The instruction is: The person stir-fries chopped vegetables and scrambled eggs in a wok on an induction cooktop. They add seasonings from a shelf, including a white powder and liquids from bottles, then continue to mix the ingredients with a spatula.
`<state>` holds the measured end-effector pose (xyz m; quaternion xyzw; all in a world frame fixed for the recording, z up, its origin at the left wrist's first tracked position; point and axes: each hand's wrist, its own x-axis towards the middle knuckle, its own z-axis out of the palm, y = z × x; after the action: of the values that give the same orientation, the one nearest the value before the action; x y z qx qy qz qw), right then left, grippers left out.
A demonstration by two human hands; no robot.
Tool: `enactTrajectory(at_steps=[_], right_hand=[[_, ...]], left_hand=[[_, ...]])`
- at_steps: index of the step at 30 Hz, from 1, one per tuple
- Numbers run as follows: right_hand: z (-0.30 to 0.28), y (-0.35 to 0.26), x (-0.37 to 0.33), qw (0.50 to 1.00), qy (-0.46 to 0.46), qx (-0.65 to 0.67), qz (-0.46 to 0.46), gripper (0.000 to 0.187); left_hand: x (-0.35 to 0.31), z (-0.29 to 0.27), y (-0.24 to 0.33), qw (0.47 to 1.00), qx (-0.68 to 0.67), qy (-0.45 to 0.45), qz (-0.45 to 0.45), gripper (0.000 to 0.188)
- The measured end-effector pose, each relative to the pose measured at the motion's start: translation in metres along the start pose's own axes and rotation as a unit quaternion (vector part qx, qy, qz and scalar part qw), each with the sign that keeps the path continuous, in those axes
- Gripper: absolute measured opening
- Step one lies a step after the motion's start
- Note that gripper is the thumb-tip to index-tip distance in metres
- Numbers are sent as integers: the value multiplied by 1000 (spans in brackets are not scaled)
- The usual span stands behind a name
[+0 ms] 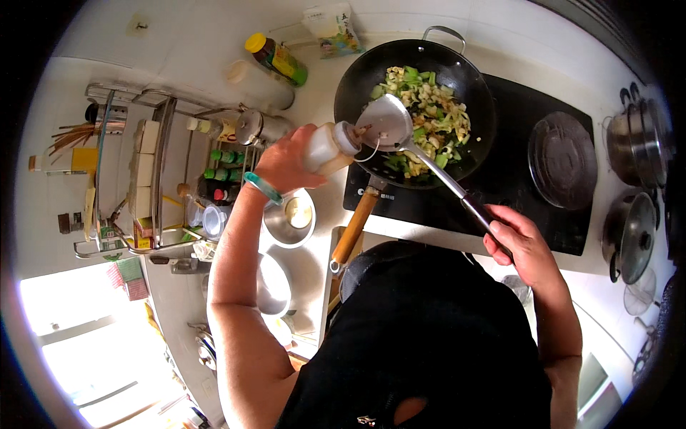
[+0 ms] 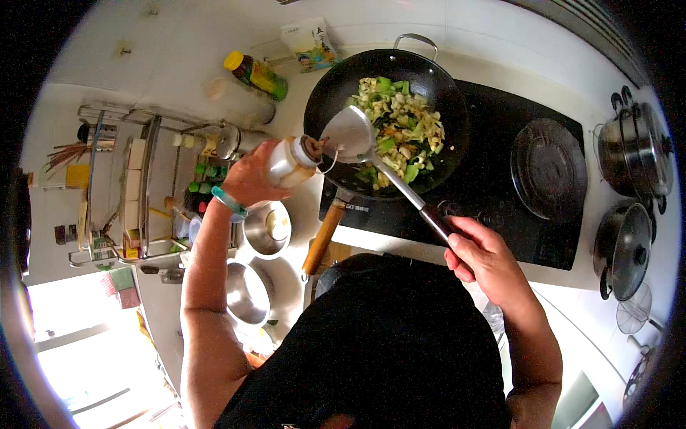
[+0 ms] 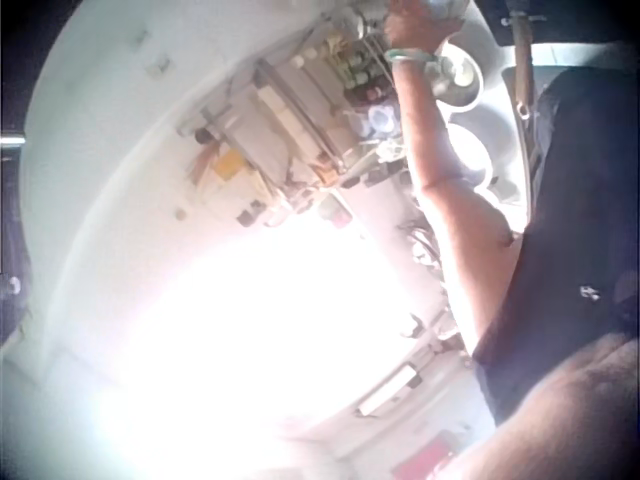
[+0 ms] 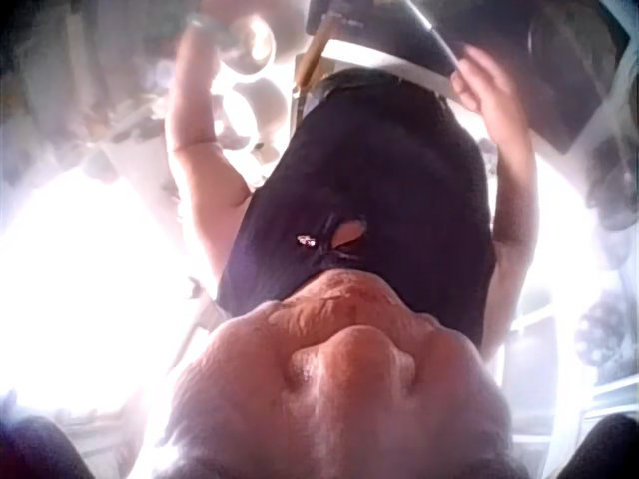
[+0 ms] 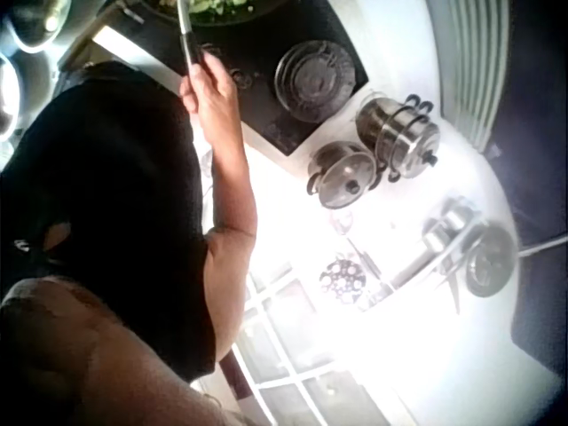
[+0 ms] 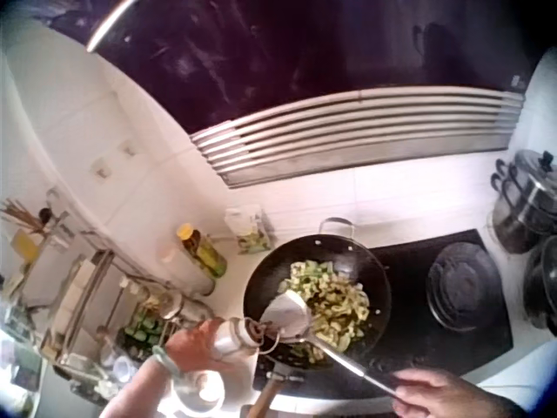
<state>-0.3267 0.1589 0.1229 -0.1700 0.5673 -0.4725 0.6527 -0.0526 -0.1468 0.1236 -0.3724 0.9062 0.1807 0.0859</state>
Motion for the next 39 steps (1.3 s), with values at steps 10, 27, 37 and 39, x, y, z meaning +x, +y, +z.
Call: enactTrajectory(at_steps=[10, 27, 37, 39], right_hand=[[1, -3, 0, 1000, 6, -29, 6, 35], [6, 0, 1, 1000, 6, -22, 11, 34], [8, 2, 1, 1000, 10, -20, 4, 34], [6, 3, 1, 1000, 5, -18, 9, 34]], left_hand=[[7, -5, -7, 999, 28, -17, 17, 84], [8, -10, -8, 998, 43, -24, 36, 77], [9, -14, -4, 998, 47, -32, 16, 70], [10, -12, -7, 998, 48, -27, 23, 69]])
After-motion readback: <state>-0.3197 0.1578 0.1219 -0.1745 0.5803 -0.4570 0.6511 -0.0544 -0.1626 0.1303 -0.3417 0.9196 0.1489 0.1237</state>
